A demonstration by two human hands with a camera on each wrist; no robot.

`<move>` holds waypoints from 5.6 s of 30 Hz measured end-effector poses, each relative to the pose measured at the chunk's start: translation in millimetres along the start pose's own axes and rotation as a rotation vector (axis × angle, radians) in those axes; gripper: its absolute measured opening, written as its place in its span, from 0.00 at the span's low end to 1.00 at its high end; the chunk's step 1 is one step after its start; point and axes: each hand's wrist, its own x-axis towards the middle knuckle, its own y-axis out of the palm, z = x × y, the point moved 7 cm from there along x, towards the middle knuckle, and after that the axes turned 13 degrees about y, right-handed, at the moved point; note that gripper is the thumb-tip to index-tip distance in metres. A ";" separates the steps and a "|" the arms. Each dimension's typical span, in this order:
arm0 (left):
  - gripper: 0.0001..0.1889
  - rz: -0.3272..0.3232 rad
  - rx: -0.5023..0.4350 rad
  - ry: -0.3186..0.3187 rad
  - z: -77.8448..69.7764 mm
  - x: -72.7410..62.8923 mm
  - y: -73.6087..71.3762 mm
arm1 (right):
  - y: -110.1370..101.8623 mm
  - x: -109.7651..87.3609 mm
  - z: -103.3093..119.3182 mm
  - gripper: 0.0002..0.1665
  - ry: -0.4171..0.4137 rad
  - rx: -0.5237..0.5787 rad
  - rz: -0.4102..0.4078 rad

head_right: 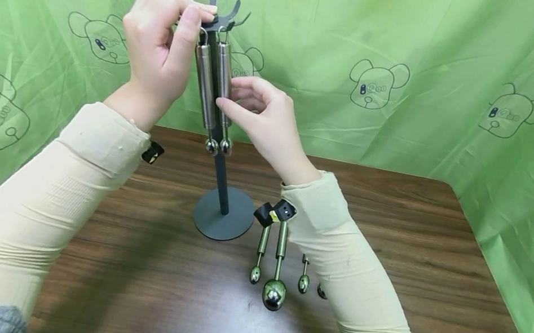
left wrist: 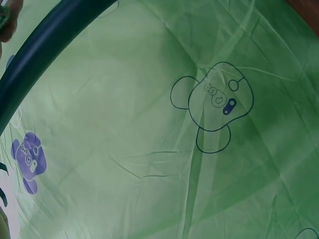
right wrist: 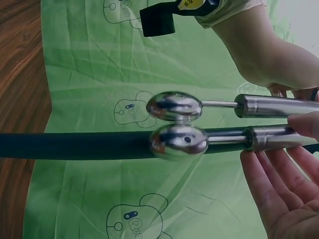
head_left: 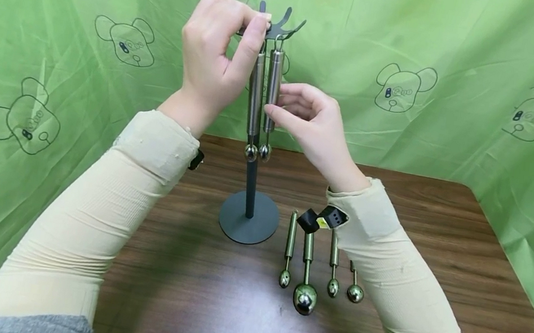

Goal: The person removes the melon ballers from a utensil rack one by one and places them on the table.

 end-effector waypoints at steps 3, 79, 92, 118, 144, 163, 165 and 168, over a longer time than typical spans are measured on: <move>0.15 0.001 0.002 0.001 0.2 -0.1 -0.7 | 2.5 -0.3 0.8 0.17 -0.018 0.007 0.007; 0.14 -0.055 -0.014 0.003 -6.0 0.0 -0.8 | -129.1 -132.8 -89.3 0.08 0.106 0.280 -0.433; 0.15 -0.048 -0.012 -0.001 -5.2 1.2 0.2 | -143.2 -143.8 -116.1 0.08 0.216 0.187 -0.430; 0.14 -0.059 -0.024 0.002 -7.4 0.2 0.1 | -159.1 -166.9 -159.8 0.07 0.407 -0.199 -0.301; 0.15 -0.068 -0.027 -0.003 -7.0 0.7 -3.4 | -183.6 -181.3 -216.5 0.26 0.661 -0.344 -0.191; 0.15 -0.074 -0.029 -0.001 -7.1 -0.3 -2.7 | -188.0 -180.9 -250.4 0.27 0.794 -0.391 -0.111; 0.15 -0.074 -0.028 -0.003 -7.1 -0.3 -2.7 | -187.9 -180.6 -252.3 0.26 0.805 -0.416 -0.105; 0.15 -0.075 -0.027 -0.003 -7.2 -0.4 -3.1 | -188.6 -179.7 -254.6 0.26 0.815 -0.462 -0.099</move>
